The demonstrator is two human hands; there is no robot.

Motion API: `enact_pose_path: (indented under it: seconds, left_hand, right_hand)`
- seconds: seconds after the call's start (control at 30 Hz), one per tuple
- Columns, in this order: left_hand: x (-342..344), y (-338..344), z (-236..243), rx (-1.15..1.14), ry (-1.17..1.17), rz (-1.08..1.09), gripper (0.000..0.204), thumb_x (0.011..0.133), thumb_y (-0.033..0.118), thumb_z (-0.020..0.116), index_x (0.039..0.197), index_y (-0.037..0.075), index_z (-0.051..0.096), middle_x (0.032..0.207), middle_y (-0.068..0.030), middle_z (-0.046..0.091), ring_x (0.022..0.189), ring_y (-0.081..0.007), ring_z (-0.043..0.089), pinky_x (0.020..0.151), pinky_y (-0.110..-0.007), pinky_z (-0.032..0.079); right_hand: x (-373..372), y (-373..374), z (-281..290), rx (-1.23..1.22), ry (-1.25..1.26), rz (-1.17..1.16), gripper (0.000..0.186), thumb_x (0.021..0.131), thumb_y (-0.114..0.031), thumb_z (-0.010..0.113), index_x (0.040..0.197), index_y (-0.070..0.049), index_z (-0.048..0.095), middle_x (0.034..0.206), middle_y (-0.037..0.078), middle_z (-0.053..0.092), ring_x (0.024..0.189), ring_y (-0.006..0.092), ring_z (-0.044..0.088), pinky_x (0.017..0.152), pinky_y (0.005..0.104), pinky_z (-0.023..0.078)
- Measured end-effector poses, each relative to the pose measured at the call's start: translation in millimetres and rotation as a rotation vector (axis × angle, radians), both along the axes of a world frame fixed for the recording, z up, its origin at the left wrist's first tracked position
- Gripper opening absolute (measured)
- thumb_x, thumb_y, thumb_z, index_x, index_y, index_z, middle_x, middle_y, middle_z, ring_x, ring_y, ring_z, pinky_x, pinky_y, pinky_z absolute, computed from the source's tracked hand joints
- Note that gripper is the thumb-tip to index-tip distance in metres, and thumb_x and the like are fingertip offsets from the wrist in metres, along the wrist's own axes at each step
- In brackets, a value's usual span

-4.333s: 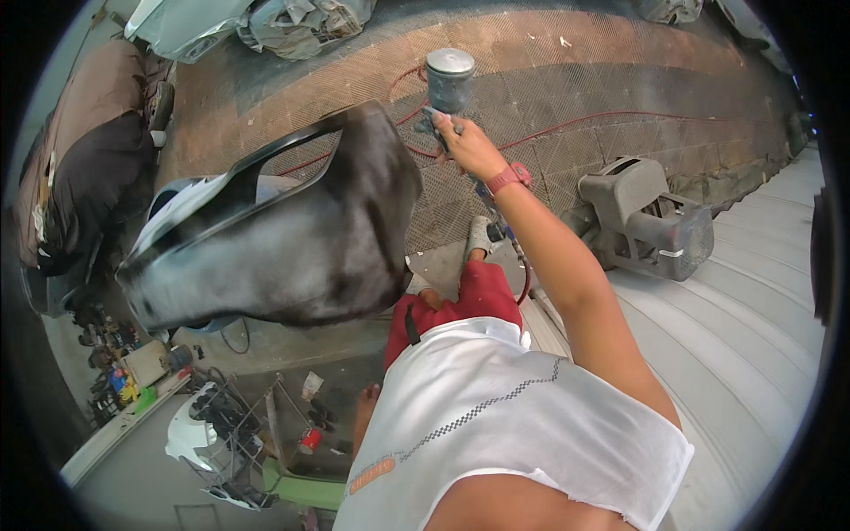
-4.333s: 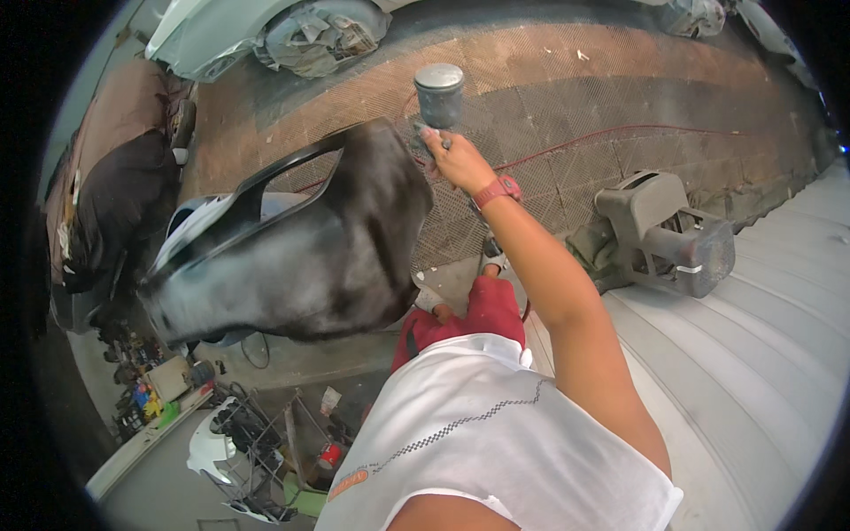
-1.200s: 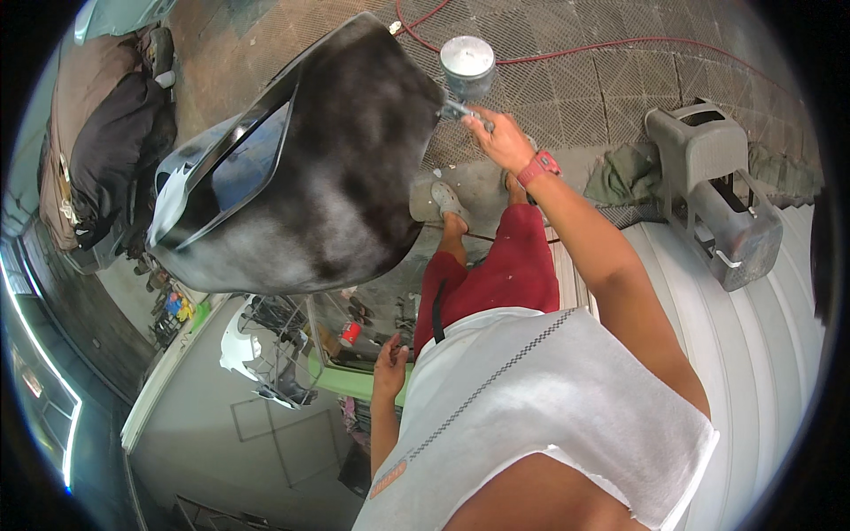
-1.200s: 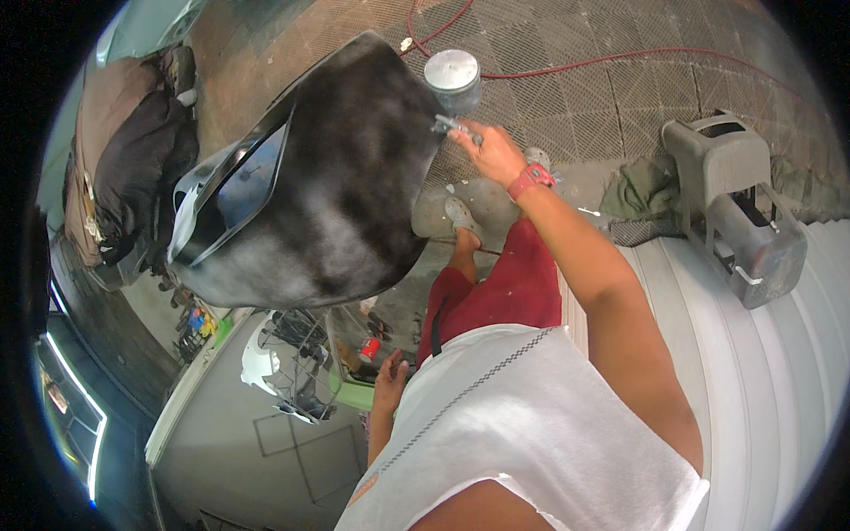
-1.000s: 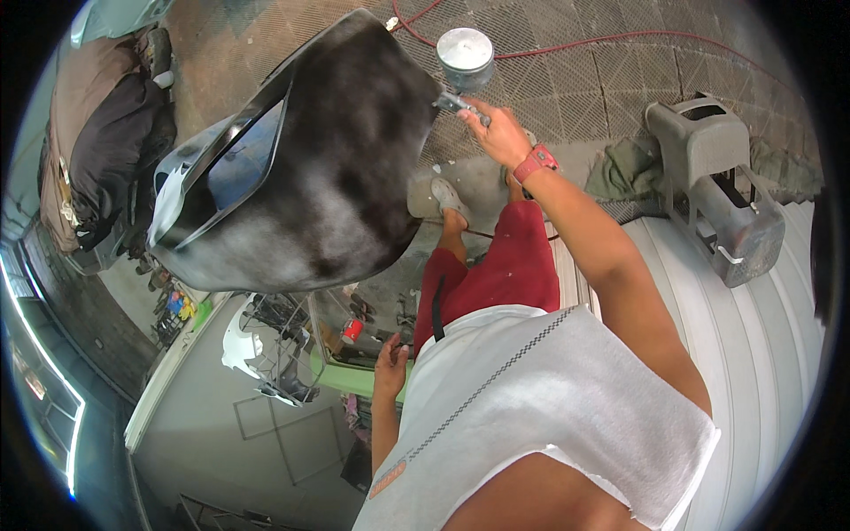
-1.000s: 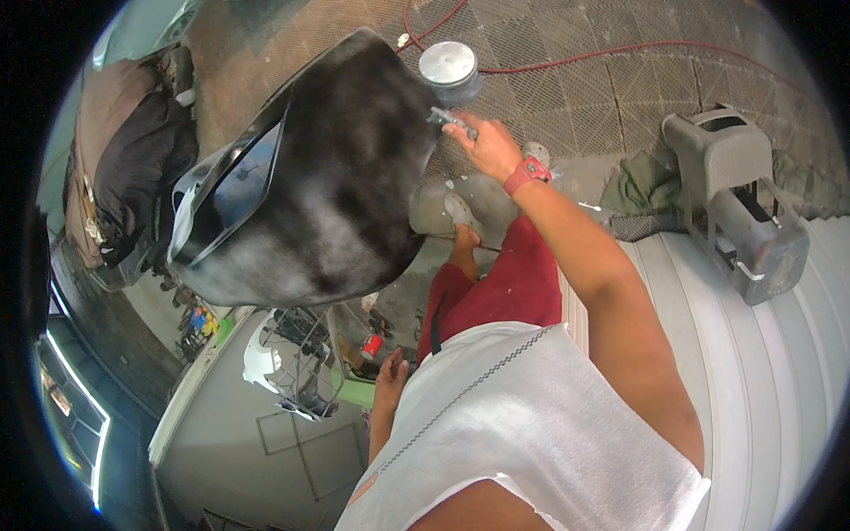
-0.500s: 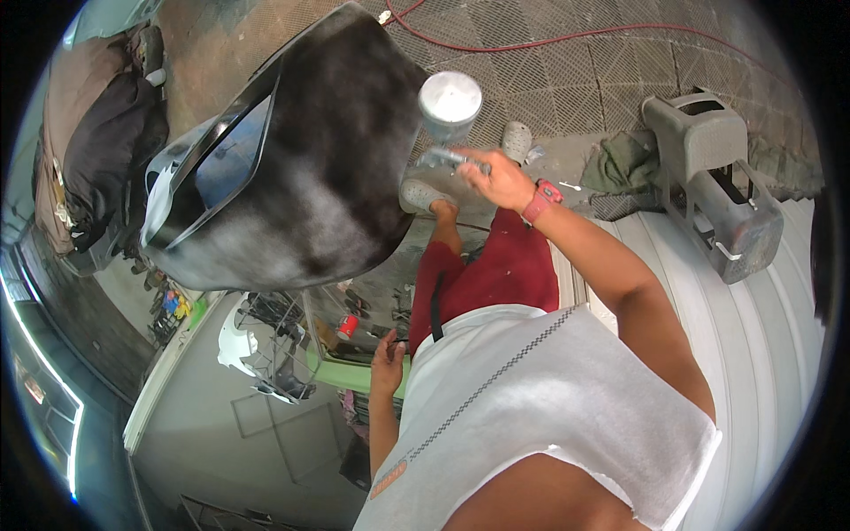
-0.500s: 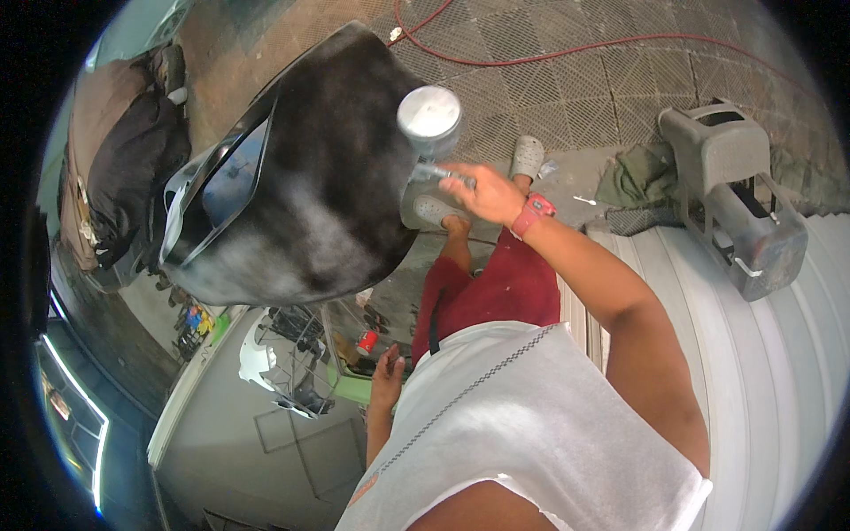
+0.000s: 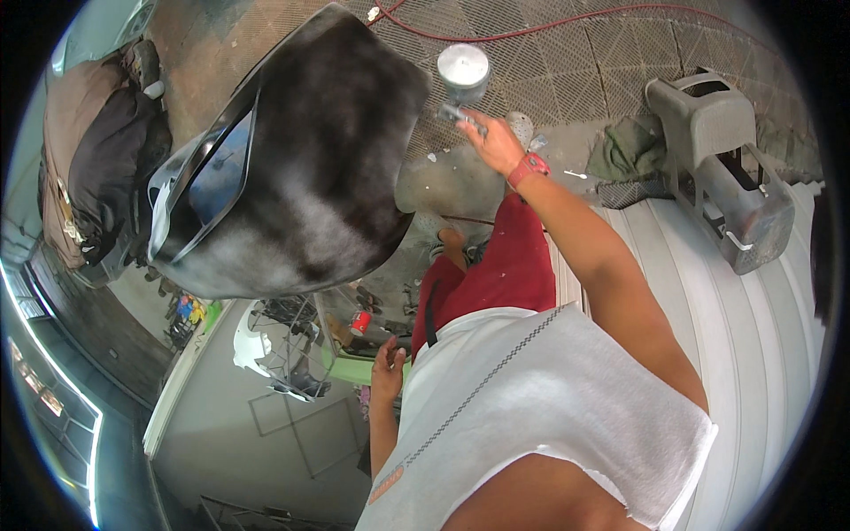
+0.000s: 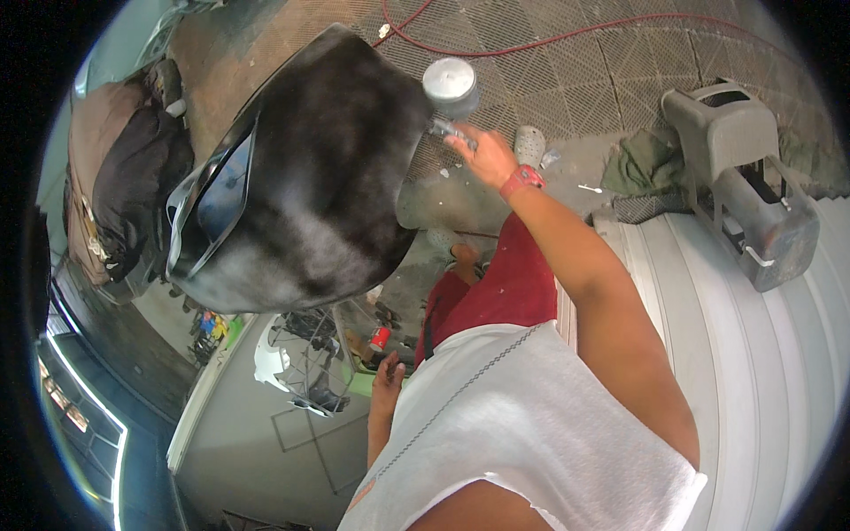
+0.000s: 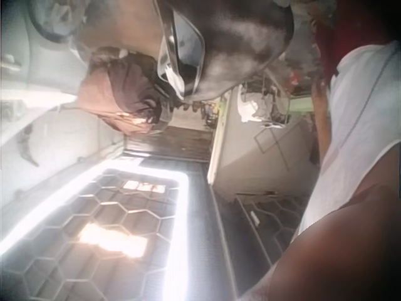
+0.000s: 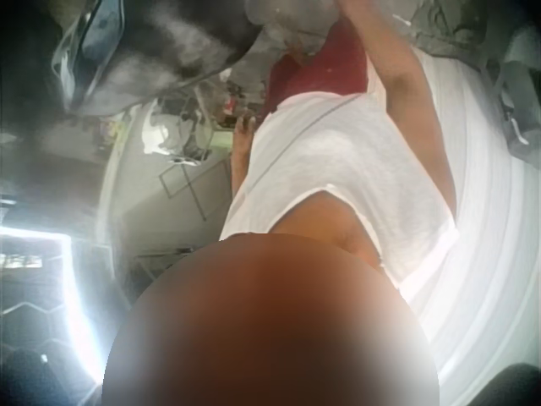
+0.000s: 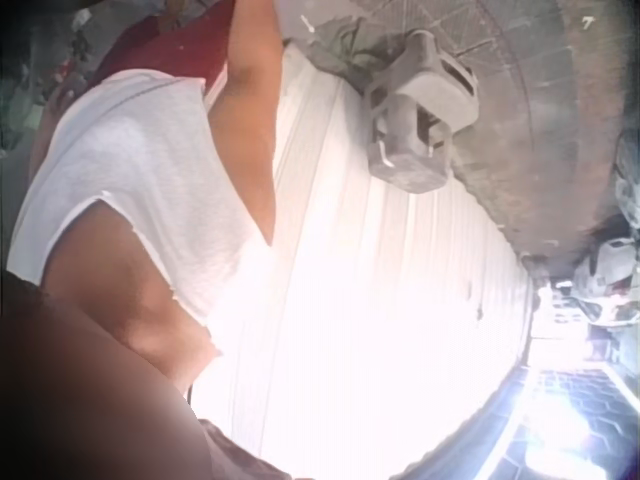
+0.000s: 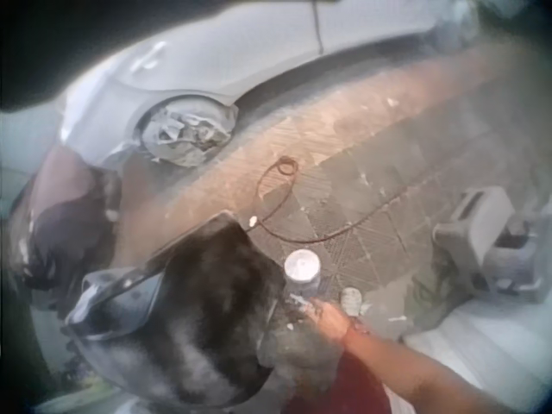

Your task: The person uses a spray gun to apply paint to a car bumper in a workshop. They move around the bumper to cover different areas and briefly interact with another person before resuming the painting task.

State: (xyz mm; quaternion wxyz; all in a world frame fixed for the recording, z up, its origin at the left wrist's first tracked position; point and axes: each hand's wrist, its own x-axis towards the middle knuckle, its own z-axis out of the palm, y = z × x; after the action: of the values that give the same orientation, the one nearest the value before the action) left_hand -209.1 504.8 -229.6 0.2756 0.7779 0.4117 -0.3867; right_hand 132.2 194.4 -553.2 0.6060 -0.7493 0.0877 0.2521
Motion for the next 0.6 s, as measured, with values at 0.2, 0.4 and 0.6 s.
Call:
enact_pose_path:
  seconds: [0.2, 0.4, 0.6]
  left_hand:
    - [25.0, -4.6, 2.7, 0.008, 0.038, -0.028, 0.048, 0.106, 0.024, 0.067, 0.147, 0.002, 0.056, 0.140, -0.0197, 0.066, 0.120, -0.0254, 0.068, 0.104, -0.038, 0.053]
    - [37.2, -1.0, 3.5, 0.032, 0.029, -0.098, 0.050, 0.105, 0.025, 0.068, 0.149, 0.003, 0.055, 0.138, -0.0177, 0.067, 0.114, -0.0240, 0.069, 0.100, -0.039, 0.054]
    - [43.9, -8.6, 11.1, 0.070, 0.069, -0.153, 0.050, 0.105, 0.025, 0.068, 0.149, 0.005, 0.056, 0.138, -0.0171, 0.067, 0.113, -0.0243, 0.069, 0.098, -0.039, 0.055]
  right_hand:
    - [-60.6, -26.5, 69.7, 0.287, -0.134, 0.223, 0.048, 0.101, -0.035, 0.068, 0.137, -0.003, 0.067, 0.117, 0.028, 0.073, 0.108, 0.0464, 0.070, 0.094, 0.0470, 0.056]
    - [-80.0, -20.2, 63.9, 0.379, -0.001, 0.263, 0.046, 0.101, -0.035, 0.068, 0.135, -0.004, 0.069, 0.116, 0.028, 0.073, 0.107, 0.0459, 0.071, 0.094, 0.0461, 0.056]
    - [-54.5, 9.6, -8.6, 0.111, 0.092, 0.078, 0.053, 0.104, -0.048, 0.062, 0.131, -0.003, 0.071, 0.112, 0.029, 0.074, 0.108, 0.0466, 0.070, 0.095, 0.0468, 0.055]
